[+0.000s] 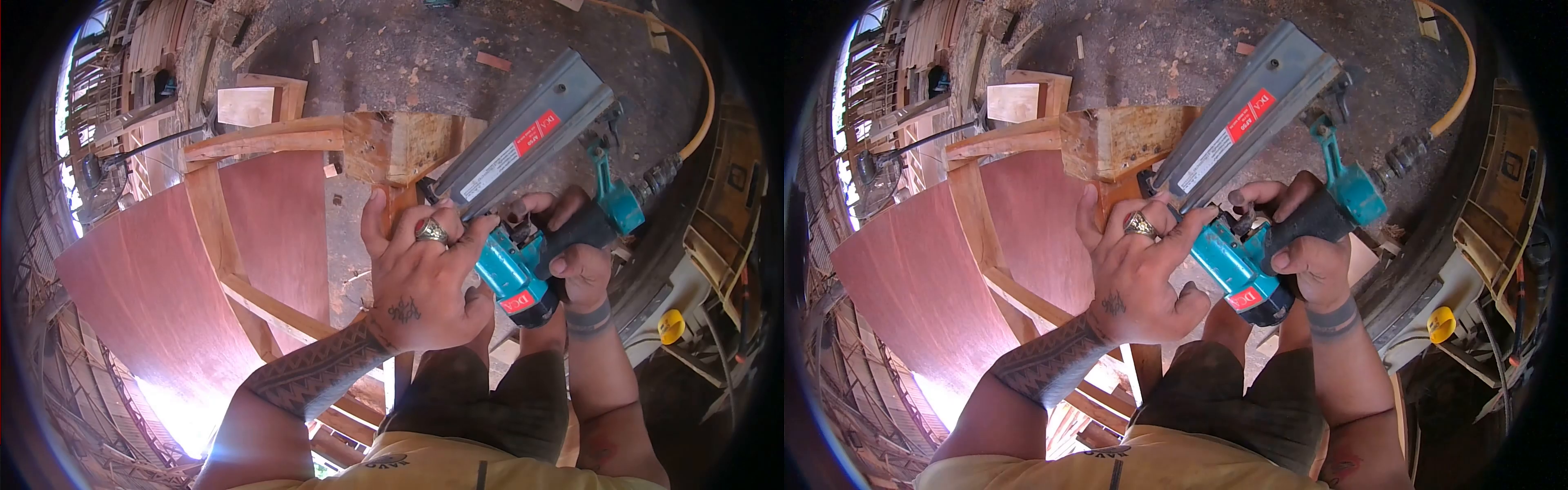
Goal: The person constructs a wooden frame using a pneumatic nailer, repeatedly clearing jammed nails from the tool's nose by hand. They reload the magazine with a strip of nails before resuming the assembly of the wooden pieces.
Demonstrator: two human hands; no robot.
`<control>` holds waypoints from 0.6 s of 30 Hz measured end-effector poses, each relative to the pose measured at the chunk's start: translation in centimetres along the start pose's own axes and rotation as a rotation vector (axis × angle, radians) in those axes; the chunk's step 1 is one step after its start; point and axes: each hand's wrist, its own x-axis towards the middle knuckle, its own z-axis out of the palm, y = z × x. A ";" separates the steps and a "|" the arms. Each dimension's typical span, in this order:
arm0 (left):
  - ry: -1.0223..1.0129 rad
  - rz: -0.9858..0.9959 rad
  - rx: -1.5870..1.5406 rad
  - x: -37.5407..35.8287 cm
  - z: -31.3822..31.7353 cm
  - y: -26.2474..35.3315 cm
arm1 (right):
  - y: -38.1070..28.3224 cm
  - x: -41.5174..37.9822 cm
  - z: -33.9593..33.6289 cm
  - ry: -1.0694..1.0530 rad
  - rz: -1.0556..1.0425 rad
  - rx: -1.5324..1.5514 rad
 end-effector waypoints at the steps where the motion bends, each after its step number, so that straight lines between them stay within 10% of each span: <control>1: -0.005 -0.002 0.001 0.0 0.0 0.0 | 0.0 0.0 0.0 0.005 -0.007 -0.011; 18: 0.007 -0.062 -0.022 0.5 0.3 0.7 | 0.0 -0.5 -0.8 -0.036 0.101 0.105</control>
